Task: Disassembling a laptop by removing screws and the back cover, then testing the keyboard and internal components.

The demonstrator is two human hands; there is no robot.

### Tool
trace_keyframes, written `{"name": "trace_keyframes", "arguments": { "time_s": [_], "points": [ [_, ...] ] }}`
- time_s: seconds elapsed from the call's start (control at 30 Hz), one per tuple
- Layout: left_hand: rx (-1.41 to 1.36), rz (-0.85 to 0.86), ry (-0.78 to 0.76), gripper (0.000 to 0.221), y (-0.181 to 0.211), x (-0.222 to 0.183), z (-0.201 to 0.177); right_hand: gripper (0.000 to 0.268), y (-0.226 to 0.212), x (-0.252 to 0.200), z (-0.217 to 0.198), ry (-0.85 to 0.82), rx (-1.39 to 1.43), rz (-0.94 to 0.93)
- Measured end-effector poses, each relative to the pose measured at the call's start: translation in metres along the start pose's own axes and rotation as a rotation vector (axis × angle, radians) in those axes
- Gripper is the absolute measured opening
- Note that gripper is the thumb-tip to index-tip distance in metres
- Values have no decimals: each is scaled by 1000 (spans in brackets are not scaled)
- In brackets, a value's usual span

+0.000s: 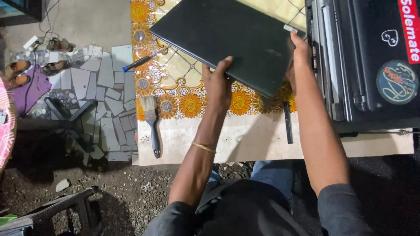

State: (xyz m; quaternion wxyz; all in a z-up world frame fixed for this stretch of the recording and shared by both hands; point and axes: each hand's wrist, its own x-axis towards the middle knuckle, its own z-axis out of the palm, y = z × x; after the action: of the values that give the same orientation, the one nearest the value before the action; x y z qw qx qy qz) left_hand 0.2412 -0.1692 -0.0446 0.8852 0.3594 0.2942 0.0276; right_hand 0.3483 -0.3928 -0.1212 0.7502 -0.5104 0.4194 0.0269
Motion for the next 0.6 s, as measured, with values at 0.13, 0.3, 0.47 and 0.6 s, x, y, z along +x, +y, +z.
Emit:
{"name": "trace_keyframes", "arguments": {
  "time_s": [0.13,0.3,0.47,0.6],
  "points": [
    [147,40,-77,60,25,-36,23,31,11,31,-24,-311,6,-7],
    [541,179,-332,61,53,-14,23,33,-9,57,-30,-438,-416,-135],
    [1269,925,-415,20,69,58,13,28,-43,12,1,-244,-113,360],
    [1675,1581,15,87,94,104,23,38,-60,-22,9,-105,1,416]
  ]
}}
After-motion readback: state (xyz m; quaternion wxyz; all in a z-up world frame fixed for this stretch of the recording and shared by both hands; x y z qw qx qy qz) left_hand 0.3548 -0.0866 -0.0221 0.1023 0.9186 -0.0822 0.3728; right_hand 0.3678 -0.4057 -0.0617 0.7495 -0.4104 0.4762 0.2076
